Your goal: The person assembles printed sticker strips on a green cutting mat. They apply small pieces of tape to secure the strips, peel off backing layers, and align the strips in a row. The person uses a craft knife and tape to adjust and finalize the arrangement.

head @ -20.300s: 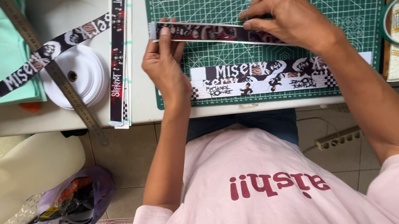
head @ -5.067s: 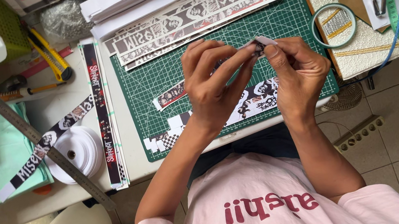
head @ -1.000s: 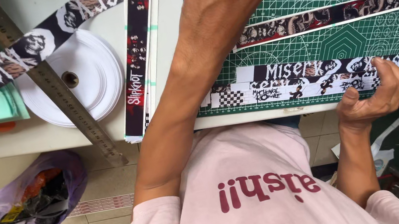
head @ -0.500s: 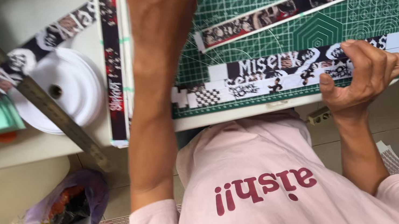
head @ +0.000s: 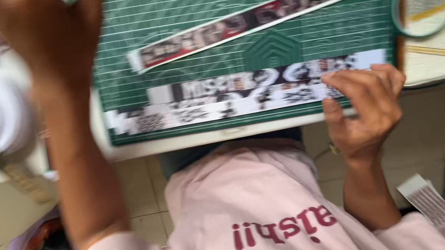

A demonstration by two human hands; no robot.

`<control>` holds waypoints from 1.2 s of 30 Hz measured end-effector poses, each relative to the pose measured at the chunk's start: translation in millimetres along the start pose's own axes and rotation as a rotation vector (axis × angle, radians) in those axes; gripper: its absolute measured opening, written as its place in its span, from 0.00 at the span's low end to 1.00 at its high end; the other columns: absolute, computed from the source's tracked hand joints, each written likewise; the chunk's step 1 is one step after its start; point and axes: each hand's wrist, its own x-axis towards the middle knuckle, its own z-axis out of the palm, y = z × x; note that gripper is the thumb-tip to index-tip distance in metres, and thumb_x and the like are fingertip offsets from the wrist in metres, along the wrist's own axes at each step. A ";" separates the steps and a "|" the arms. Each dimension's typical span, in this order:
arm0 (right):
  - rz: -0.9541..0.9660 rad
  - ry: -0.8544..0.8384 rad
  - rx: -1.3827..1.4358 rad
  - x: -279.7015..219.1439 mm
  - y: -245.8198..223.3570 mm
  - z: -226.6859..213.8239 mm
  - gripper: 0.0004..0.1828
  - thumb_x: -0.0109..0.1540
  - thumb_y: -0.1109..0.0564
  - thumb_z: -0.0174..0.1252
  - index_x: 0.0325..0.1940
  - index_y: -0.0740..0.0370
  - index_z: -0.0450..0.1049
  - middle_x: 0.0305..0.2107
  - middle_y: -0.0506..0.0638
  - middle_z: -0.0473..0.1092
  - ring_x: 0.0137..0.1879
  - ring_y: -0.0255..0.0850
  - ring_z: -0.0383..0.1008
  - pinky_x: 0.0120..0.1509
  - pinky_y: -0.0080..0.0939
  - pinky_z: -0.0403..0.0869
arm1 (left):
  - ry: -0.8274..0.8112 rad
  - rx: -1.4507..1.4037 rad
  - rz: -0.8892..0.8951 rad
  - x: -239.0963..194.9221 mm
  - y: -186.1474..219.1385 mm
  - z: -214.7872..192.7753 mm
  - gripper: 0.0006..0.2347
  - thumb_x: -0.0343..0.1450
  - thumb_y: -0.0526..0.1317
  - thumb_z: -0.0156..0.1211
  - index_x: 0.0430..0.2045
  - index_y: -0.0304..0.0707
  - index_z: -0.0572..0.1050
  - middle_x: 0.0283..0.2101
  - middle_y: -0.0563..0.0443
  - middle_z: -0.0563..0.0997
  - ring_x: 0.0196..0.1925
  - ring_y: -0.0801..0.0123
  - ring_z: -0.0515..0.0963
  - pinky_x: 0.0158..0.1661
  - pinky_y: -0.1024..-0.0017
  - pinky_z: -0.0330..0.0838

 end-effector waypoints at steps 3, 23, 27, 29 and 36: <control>0.142 -0.089 -0.120 29.2 30.3 -26.9 0.21 0.74 0.40 0.58 0.53 0.60 0.84 0.47 0.52 0.80 0.56 0.46 0.80 0.69 0.43 0.72 | -0.135 -0.055 -0.076 -17.8 17.2 -25.7 0.08 0.80 0.44 0.66 0.35 0.41 0.79 0.29 0.50 0.80 0.27 0.62 0.78 0.29 0.64 0.65; 0.539 -0.504 0.300 13.2 204.2 32.6 0.15 0.85 0.57 0.44 0.54 0.73 0.68 0.33 0.56 0.75 0.29 0.37 0.74 0.32 0.34 0.73 | -0.480 -0.249 -0.444 -85.8 107.0 -65.6 0.47 0.67 0.77 0.47 0.67 0.29 0.69 0.70 0.41 0.70 0.73 0.50 0.66 0.73 0.49 0.57; 0.361 -0.536 0.086 13.4 190.0 23.0 0.16 0.82 0.57 0.42 0.53 0.74 0.69 0.29 0.59 0.75 0.27 0.40 0.75 0.28 0.34 0.74 | -0.554 -0.249 -0.402 -83.3 102.3 -58.2 0.47 0.67 0.76 0.43 0.67 0.30 0.69 0.72 0.44 0.67 0.77 0.51 0.60 0.75 0.47 0.48; 0.276 -0.536 -0.013 19.0 177.1 22.4 0.17 0.82 0.56 0.46 0.55 0.76 0.71 0.30 0.61 0.76 0.26 0.42 0.75 0.28 0.35 0.73 | -0.565 -0.247 -0.381 -83.3 97.4 -56.6 0.46 0.68 0.77 0.41 0.67 0.30 0.70 0.72 0.44 0.67 0.77 0.51 0.59 0.75 0.47 0.46; 0.059 -0.432 -0.143 31.0 162.6 14.3 0.14 0.79 0.60 0.52 0.64 0.75 0.72 0.38 0.63 0.76 0.36 0.45 0.77 0.39 0.37 0.77 | -0.554 -0.232 -0.304 -82.9 86.2 -55.4 0.46 0.69 0.77 0.43 0.66 0.31 0.72 0.70 0.44 0.70 0.77 0.52 0.59 0.75 0.46 0.44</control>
